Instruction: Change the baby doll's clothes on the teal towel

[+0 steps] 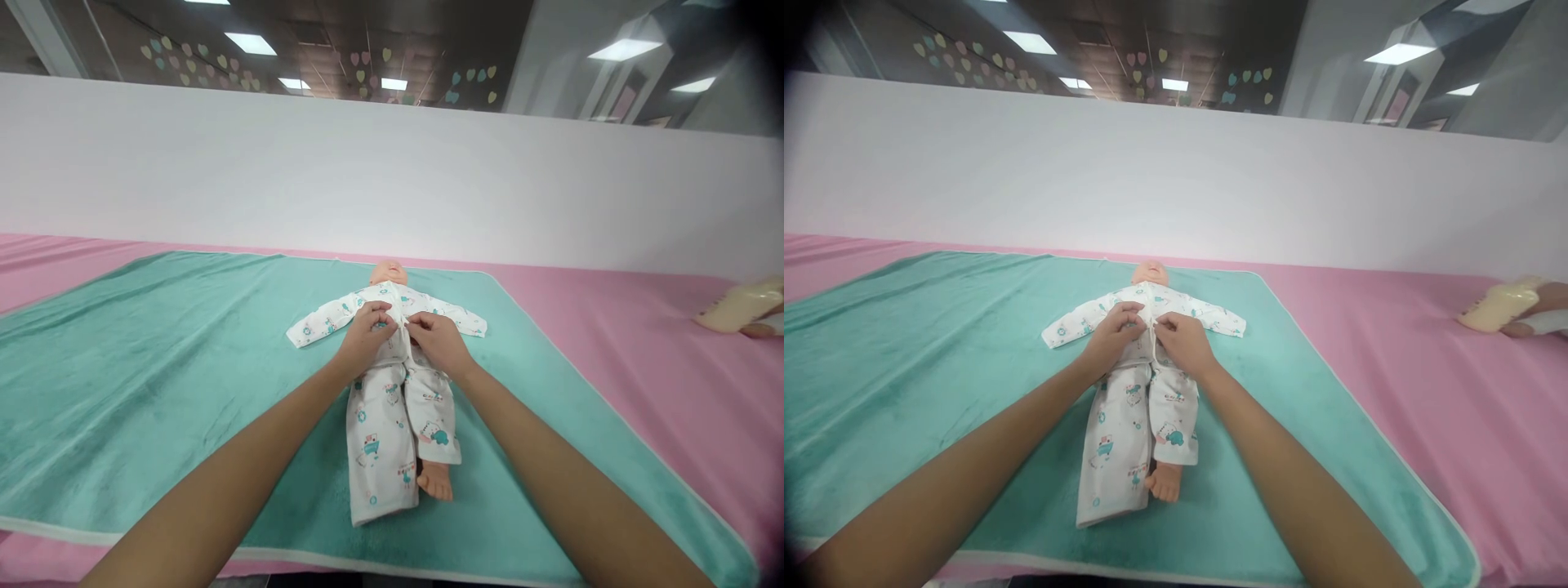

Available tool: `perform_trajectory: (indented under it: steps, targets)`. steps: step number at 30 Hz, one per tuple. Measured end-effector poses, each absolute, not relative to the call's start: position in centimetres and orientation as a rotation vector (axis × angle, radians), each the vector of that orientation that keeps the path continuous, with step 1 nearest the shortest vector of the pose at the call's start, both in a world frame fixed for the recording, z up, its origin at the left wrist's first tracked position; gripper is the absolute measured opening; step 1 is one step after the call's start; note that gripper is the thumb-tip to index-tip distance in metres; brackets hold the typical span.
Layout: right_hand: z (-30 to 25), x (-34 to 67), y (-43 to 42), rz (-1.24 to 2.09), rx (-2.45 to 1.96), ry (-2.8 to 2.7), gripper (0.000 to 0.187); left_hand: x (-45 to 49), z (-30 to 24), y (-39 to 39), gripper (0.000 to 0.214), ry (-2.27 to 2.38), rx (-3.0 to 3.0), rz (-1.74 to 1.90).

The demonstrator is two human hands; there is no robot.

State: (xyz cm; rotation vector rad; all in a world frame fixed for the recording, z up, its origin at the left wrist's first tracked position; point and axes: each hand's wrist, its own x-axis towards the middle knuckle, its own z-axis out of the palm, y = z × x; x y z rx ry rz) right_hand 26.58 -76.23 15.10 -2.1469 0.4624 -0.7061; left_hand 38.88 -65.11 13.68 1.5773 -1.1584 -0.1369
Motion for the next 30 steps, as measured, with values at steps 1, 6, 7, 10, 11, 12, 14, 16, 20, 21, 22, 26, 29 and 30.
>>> perform_trajectory:
  steps: [1, 6, 7, 10, 11, 12, 14, 16, 20, 21, 22, 26, 29, 30]
  targets:
    - [14.98, 26.63, -76.24, -0.7, -2.094, 0.454, 0.019, 38.88, 13.68, -65.05, 0.012, -1.154, 1.569, -0.141]
    - [14.6, 26.74, -76.05, -0.736, -1.97, 0.403, 0.018, 38.78, 13.78, -64.86, 0.011, -1.142, 1.537, -0.168]
    - [14.53, 26.74, -76.06, -0.744, -1.963, 0.383, 0.018, 38.71, 13.83, -64.86, 0.011, -1.143, 1.542, -0.163]
    - [14.3, 26.73, -76.33, -0.729, -1.942, 0.318, 0.018, 38.44, 14.09, -64.91, 0.014, -1.165, 1.587, -0.125]
    - [14.23, 26.73, -76.45, -0.719, -1.939, 0.307, 0.017, 38.34, 14.19, -64.92, 0.016, -1.177, 1.606, -0.11]
    - [14.19, 26.73, -76.55, -0.711, -1.938, 0.301, 0.017, 38.26, 14.28, -64.92, 0.017, -1.187, 1.622, -0.098]
    - [14.2, 26.73, -76.63, -0.704, -1.934, 0.302, 0.017, 38.18, 14.38, -64.9, 0.019, -1.196, 1.639, -0.082]
    - [14.35, 26.71, -76.53, -0.693, -1.932, 0.309, 0.02, 38.22, 14.36, -64.86, 0.019, -1.197, 1.64, -0.072]
    - [14.66, 26.76, -76.27, -0.69, -1.971, 0.366, 0.024, 38.38, 14.11, -64.88, 0.016, -1.201, 1.644, -0.053]
    - [14.66, 26.8, -76.3, -0.694, -1.972, 0.383, 0.023, 38.39, 14.07, -64.89, 0.016, -1.201, 1.642, -0.05]
    - [14.63, 26.84, -76.36, -0.697, -1.958, 0.391, 0.023, 38.37, 14.06, -64.91, 0.016, -1.199, 1.64, -0.047]
    - [14.38, 26.94, -76.78, -0.672, -1.763, 0.342, 0.023, 38.2, 14.18, -64.89, 0.017, -1.189, 1.641, -0.051]
    - [14.34, 26.88, -76.93, -0.642, -1.673, 0.313, 0.025, 38.19, 14.21, -64.85, 0.017, -1.189, 1.64, -0.056]
    - [14.36, 26.85, -76.93, -0.637, -1.675, 0.313, 0.026, 38.24, 14.18, -64.84, 0.017, -1.191, 1.638, -0.06]
